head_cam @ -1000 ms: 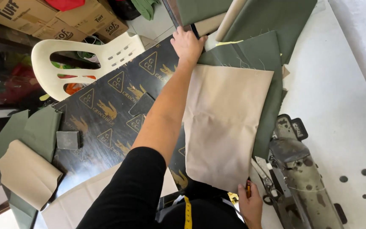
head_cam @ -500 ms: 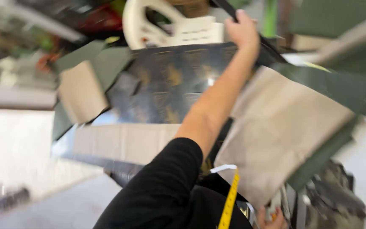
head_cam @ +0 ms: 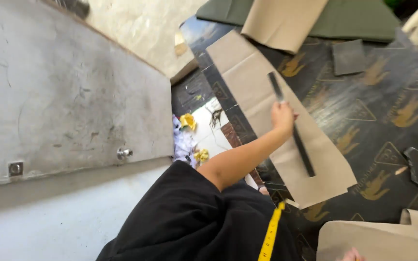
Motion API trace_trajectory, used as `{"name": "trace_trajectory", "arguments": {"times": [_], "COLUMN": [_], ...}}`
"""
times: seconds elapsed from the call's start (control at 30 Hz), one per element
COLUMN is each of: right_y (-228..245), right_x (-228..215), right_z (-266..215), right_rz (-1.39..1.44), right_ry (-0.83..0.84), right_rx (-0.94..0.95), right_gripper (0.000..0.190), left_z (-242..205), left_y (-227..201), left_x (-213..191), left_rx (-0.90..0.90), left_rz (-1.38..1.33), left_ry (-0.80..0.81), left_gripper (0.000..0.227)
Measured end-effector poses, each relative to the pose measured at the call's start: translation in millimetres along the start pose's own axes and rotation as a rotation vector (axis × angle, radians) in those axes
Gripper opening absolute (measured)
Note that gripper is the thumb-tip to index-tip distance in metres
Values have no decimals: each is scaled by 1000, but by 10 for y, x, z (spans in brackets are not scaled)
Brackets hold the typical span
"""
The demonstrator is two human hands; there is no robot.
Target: The person measures and marks a large piece of beige fabric using a tape measure and pencil. They then use shears to cut the fabric into several rectangular pieces on a patterned table.
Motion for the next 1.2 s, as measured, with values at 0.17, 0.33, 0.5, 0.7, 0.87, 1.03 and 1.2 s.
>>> {"name": "trace_trajectory", "arguments": {"times": [0.17, 0.33, 0.5, 0.7, 0.87, 1.03, 1.2], "right_y": [1739, 2632, 2589, 2191, 2046, 1829, 1640], "right_x": [1158, 1909, 1969, 1735, 1677, 1679, 1697], "right_z": [-103, -50, 46, 552, 577, 541, 699], "right_rz": [-165, -242, -336, 114, 201, 165, 287], "right_ry": [234, 609, 759, 667, 756, 895, 964], "right_rx": [-71, -353, -253, 90, 127, -14, 57], "right_gripper": [29, 30, 33, 27, 30, 36, 36], "left_z": [-47, -284, -833, -1277, -1723, -1814, -1843], "left_y": [-312, -944, -672, -326, 123, 230, 363], "left_x": [-844, -893, -1005, -839, -752, -924, -1001], "left_rx": [-141, 481, 800, 920, 812, 817, 767], "left_rz": [494, 886, 1370, 1620, 1624, 1507, 1506], "left_ry": [55, 144, 492, 461, 428, 373, 368], "left_gripper": [27, 30, 74, 99, 111, 116, 132]}}
Point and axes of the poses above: each hand's wrist, its own z-axis towards the middle knuckle, its own x-axis out of the palm, y = z × x, the point moved 7 cm from there along z, towards the middle knuckle, and after that the axes turned 6 degrees about -x, right-handed, at the moved point
